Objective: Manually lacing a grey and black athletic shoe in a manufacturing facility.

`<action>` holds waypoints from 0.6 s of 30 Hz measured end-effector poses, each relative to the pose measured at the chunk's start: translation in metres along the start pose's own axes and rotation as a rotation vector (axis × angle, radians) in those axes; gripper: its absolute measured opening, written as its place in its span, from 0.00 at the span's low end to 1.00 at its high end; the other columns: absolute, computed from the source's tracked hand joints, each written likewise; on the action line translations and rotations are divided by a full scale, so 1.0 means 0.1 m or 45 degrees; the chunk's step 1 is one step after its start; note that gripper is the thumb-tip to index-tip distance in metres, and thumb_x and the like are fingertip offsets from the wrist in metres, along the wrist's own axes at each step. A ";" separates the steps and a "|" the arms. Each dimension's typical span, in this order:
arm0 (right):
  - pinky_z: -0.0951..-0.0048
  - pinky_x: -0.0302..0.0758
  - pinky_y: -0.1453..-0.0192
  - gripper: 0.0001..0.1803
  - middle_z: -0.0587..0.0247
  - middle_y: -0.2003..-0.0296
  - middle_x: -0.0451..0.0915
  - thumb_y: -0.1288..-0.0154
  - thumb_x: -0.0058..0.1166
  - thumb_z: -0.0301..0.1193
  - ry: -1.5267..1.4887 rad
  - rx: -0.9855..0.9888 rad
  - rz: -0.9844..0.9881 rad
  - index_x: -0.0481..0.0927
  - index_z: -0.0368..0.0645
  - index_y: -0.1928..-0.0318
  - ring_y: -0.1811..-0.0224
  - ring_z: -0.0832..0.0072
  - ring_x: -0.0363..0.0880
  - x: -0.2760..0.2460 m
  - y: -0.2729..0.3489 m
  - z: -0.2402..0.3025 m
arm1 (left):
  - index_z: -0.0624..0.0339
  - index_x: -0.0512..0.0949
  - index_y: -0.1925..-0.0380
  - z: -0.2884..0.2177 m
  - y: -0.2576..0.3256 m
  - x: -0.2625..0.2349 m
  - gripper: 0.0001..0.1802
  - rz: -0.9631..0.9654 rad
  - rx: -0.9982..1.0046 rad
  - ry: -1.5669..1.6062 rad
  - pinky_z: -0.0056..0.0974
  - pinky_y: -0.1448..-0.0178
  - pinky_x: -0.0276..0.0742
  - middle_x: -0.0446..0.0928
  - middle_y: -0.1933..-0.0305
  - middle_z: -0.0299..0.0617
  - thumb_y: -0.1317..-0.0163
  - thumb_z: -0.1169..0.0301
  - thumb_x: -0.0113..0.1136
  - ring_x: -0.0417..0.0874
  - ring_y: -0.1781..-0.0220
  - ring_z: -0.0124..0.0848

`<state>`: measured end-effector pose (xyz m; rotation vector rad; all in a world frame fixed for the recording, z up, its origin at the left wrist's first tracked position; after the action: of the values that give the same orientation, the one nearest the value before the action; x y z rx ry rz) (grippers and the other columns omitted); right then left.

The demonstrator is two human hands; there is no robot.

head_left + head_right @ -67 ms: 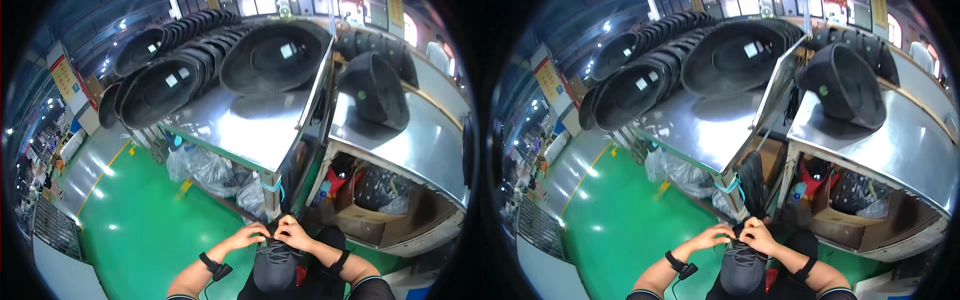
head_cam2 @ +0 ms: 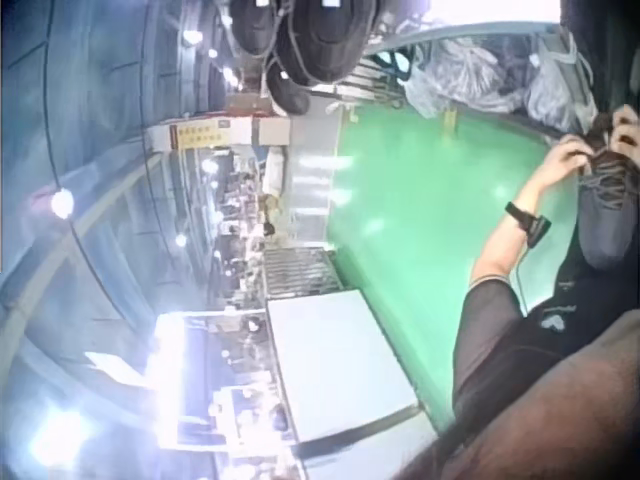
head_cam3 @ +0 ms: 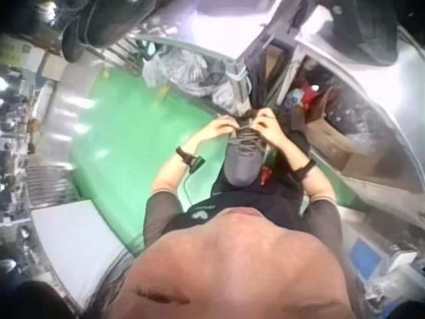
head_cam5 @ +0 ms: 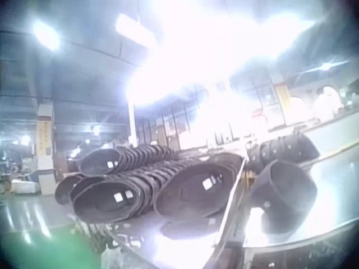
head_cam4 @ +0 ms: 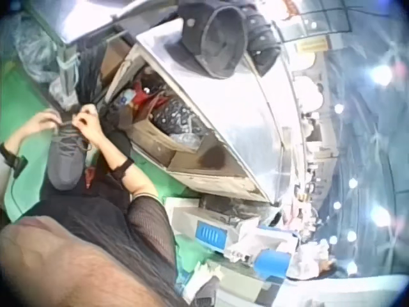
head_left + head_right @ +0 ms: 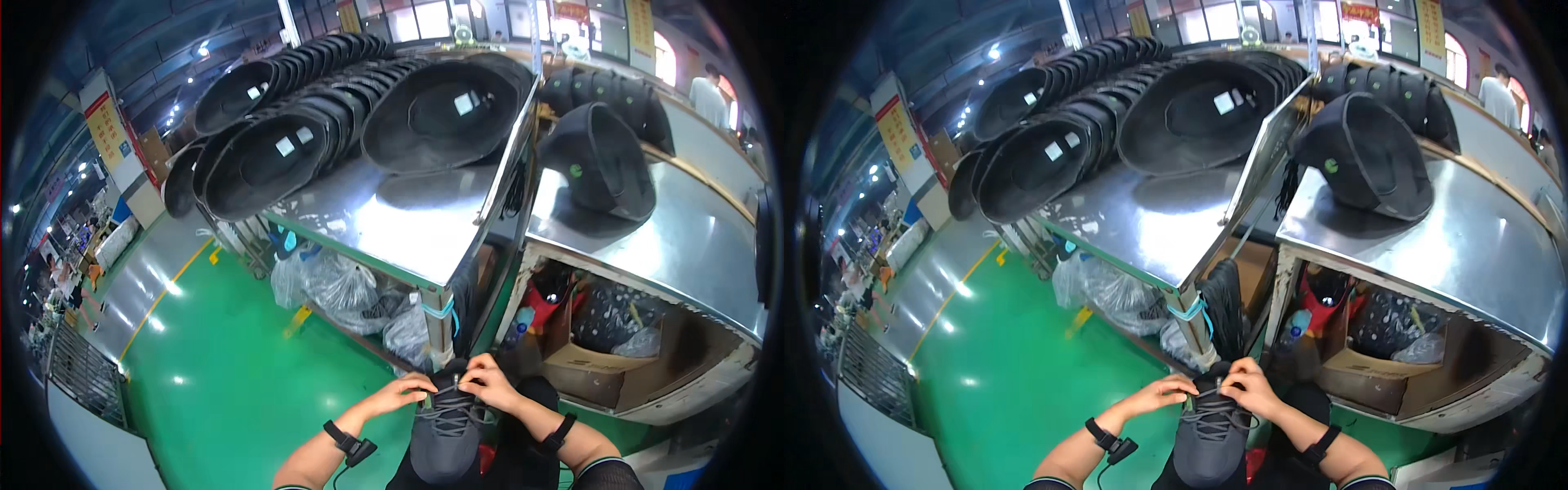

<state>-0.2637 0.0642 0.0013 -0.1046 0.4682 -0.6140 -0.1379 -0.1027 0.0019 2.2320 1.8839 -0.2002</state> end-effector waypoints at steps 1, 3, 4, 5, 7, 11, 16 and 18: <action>0.71 0.71 0.48 0.05 0.64 0.58 0.69 0.47 0.66 0.30 -0.238 0.180 -0.129 0.84 0.44 0.69 0.52 0.70 0.71 -0.11 0.12 -0.21 | 0.55 0.75 0.44 0.03 0.06 0.03 0.19 0.013 -0.039 0.107 0.40 0.33 0.61 0.69 0.40 0.39 0.31 0.60 0.53 0.66 0.35 0.33; 0.74 0.71 0.46 0.05 0.63 0.55 0.69 0.43 0.65 0.30 -0.259 0.322 -0.238 0.84 0.43 0.67 0.49 0.72 0.70 -0.30 0.35 -0.47 | 0.56 0.72 0.41 0.23 0.18 0.02 0.23 -0.263 -0.123 0.473 0.40 0.32 0.59 0.66 0.37 0.39 0.31 0.57 0.52 0.64 0.33 0.33; 0.74 0.71 0.44 0.07 0.62 0.51 0.70 0.41 0.63 0.30 -0.229 0.374 -0.199 0.83 0.42 0.63 0.46 0.72 0.70 -0.29 0.43 -0.69 | 0.58 0.70 0.38 0.45 0.25 0.03 0.27 -0.536 -0.240 0.871 0.40 0.30 0.58 0.63 0.33 0.40 0.31 0.53 0.52 0.63 0.31 0.33; 0.72 0.66 0.39 0.12 0.59 0.45 0.69 0.37 0.59 0.32 -0.394 0.526 -0.132 0.80 0.41 0.55 0.41 0.70 0.67 -0.18 0.48 -0.74 | 0.60 0.64 0.35 0.72 0.36 0.07 0.34 -0.752 -0.572 0.631 0.44 0.29 0.57 0.63 0.31 0.44 0.32 0.49 0.51 0.63 0.30 0.35; 0.68 0.51 0.27 0.25 0.55 0.31 0.59 0.26 0.45 0.38 -0.711 0.856 -0.032 0.63 0.40 0.34 0.28 0.68 0.54 0.20 0.61 -0.75 | 0.59 0.65 0.35 0.86 0.32 0.37 0.33 -0.603 -0.685 0.914 0.46 0.29 0.58 0.64 0.32 0.44 0.31 0.49 0.50 0.64 0.31 0.36; 0.68 0.52 0.28 0.31 0.59 0.31 0.57 0.23 0.36 0.44 -0.940 0.511 0.010 0.50 0.45 0.27 0.29 0.71 0.54 0.10 0.59 0.23 | 0.62 0.70 0.40 0.04 0.46 0.43 0.29 -0.434 -0.418 1.365 0.46 0.32 0.65 0.73 0.38 0.44 0.33 0.53 0.54 0.73 0.38 0.36; 0.68 0.62 0.32 0.29 0.59 0.34 0.64 0.25 0.41 0.40 -0.427 -0.139 -0.078 0.55 0.45 0.29 0.34 0.72 0.65 -0.78 0.55 1.65 | 0.72 0.67 0.42 -2.78 0.67 0.06 0.38 -0.459 -0.148 0.340 0.38 0.47 0.77 0.77 0.47 0.46 0.55 0.71 0.69 0.79 0.49 0.33; 0.65 0.68 0.37 0.26 0.57 0.40 0.71 0.27 0.46 0.37 -0.423 -0.041 -0.224 0.62 0.42 0.34 0.41 0.69 0.73 -1.11 0.78 1.68 | 0.65 0.71 0.48 -3.61 0.57 0.13 0.28 -0.705 0.012 -0.101 0.35 0.53 0.76 0.78 0.56 0.41 0.53 0.74 0.63 0.80 0.60 0.31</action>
<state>-0.2256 0.1845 0.1768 -0.2758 0.1478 -0.7456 -0.0915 -0.0099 0.3521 1.6255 2.4091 -0.3745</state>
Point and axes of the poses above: each hand's wrist, its own y-axis away from the middle knuckle, its own x-axis out of the palm, z = x × y, the point moved 6 cm from there along -y, towards the middle knuckle
